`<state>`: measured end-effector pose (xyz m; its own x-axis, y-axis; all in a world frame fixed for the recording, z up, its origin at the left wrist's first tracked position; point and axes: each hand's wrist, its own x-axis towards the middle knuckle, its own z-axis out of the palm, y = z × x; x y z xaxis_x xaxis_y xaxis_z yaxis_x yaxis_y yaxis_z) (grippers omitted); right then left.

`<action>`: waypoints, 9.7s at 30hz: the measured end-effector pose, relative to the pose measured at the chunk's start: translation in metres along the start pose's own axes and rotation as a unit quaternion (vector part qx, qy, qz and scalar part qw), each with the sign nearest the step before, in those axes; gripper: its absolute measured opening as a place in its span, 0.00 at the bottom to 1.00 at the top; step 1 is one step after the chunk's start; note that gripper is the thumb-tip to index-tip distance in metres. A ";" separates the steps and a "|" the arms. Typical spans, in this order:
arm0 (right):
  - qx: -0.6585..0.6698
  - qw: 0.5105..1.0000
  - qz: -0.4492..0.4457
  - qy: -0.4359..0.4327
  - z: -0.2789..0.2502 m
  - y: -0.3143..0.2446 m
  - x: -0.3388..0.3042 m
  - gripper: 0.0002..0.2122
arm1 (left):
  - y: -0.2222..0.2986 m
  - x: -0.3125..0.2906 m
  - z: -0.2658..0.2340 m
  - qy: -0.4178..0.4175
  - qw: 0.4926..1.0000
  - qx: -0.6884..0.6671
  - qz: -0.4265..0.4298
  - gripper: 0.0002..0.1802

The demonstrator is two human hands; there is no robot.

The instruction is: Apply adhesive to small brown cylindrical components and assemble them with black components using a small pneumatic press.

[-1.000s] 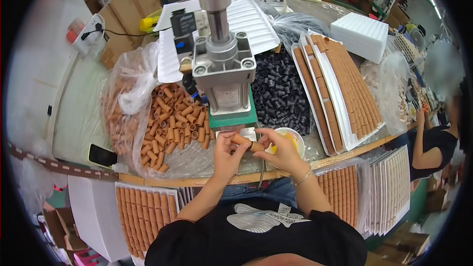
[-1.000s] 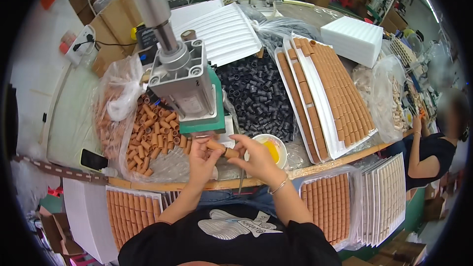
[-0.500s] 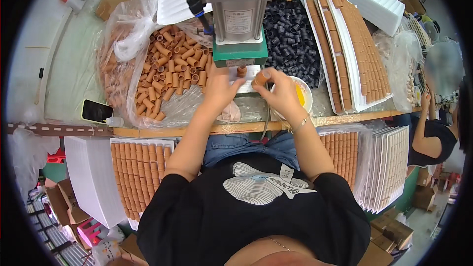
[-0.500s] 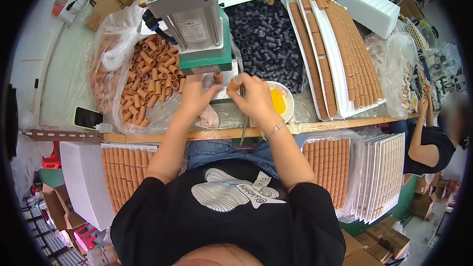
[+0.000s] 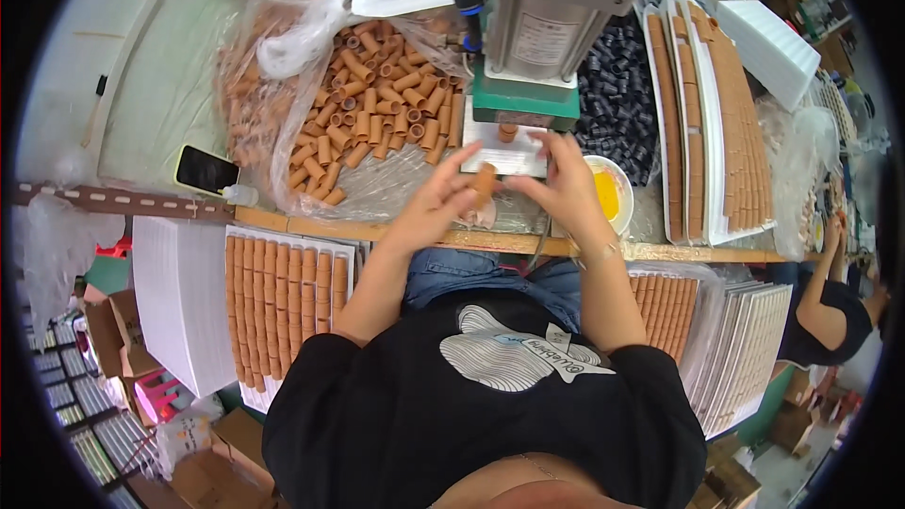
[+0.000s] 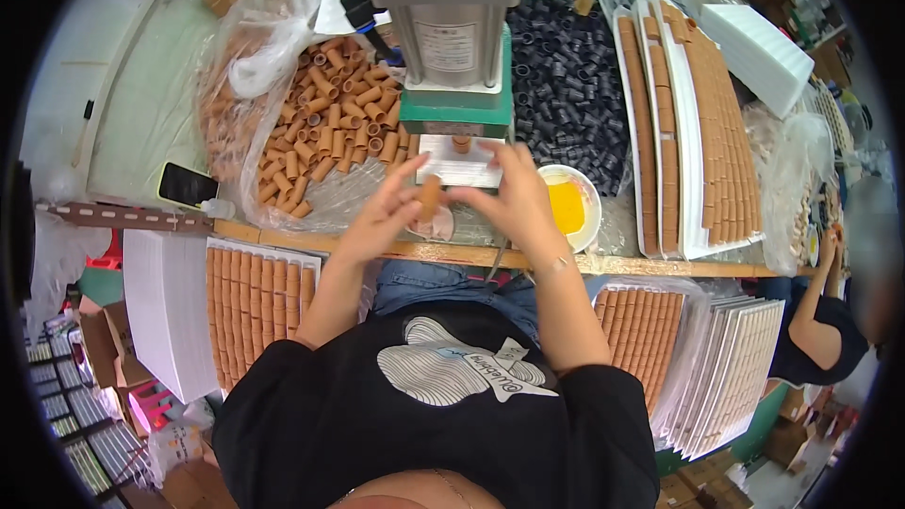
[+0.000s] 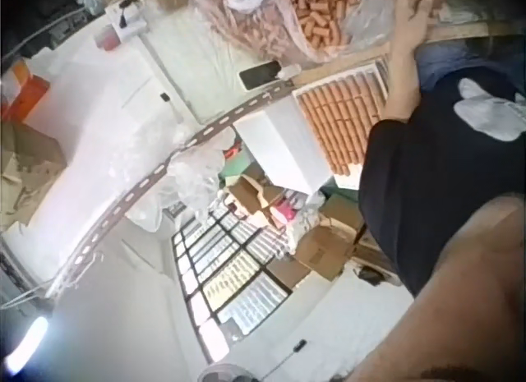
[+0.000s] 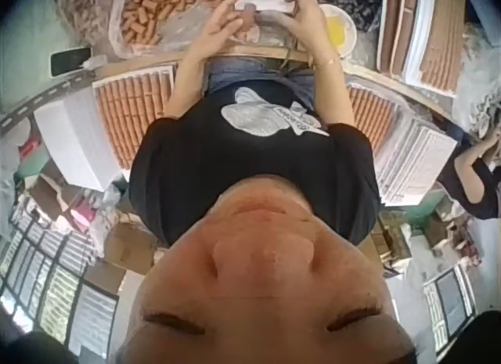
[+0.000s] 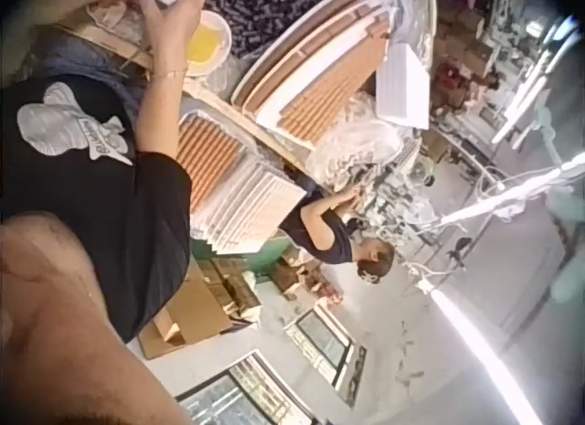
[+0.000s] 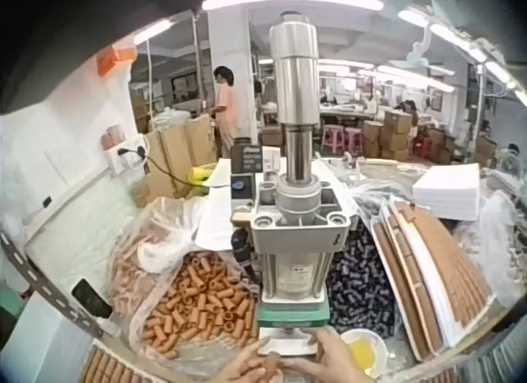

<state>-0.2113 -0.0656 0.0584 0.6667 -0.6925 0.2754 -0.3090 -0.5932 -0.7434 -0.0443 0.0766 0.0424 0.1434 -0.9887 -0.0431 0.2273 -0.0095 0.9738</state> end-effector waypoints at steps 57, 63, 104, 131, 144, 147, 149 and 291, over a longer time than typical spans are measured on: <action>0.223 0.970 0.082 0.050 -0.046 0.029 -0.055 0.02 | -0.014 0.040 0.056 0.056 0.990 0.123 0.029 0.13; 0.445 0.881 0.163 -0.020 -0.047 0.011 -0.055 0.04 | -0.045 0.040 0.041 0.054 0.962 -0.258 -0.078 0.16; -0.278 0.900 0.220 0.254 -0.221 0.194 0.187 0.18 | -0.016 0.033 0.036 0.091 0.995 0.026 -0.023 0.14; 0.066 0.997 0.028 -0.027 -0.008 0.020 0.001 0.15 | -0.010 0.060 0.007 0.216 0.891 0.359 0.176 0.17; -0.192 0.980 0.007 0.042 0.048 0.033 0.032 0.28 | -0.018 0.027 -0.039 0.161 0.982 0.064 0.078 0.18; -0.201 0.976 0.000 0.089 0.017 0.009 0.016 0.30 | -0.006 0.011 -0.028 0.030 0.998 -0.064 -0.006 0.20; -0.104 0.994 -0.002 0.029 -0.008 0.005 -0.003 0.28 | 0.000 0.009 -0.013 -0.031 0.996 -0.078 -0.022 0.20; -0.028 0.997 -0.071 -0.005 -0.005 -0.009 -0.047 0.11 | -0.019 0.008 0.055 0.168 0.968 0.126 0.134 0.20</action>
<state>-0.2434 -0.0297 0.0558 0.7132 -0.5962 0.3686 -0.2491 -0.7071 -0.6618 -0.1000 0.0606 0.0359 0.4801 -0.8564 0.1901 -0.0978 0.1631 0.9817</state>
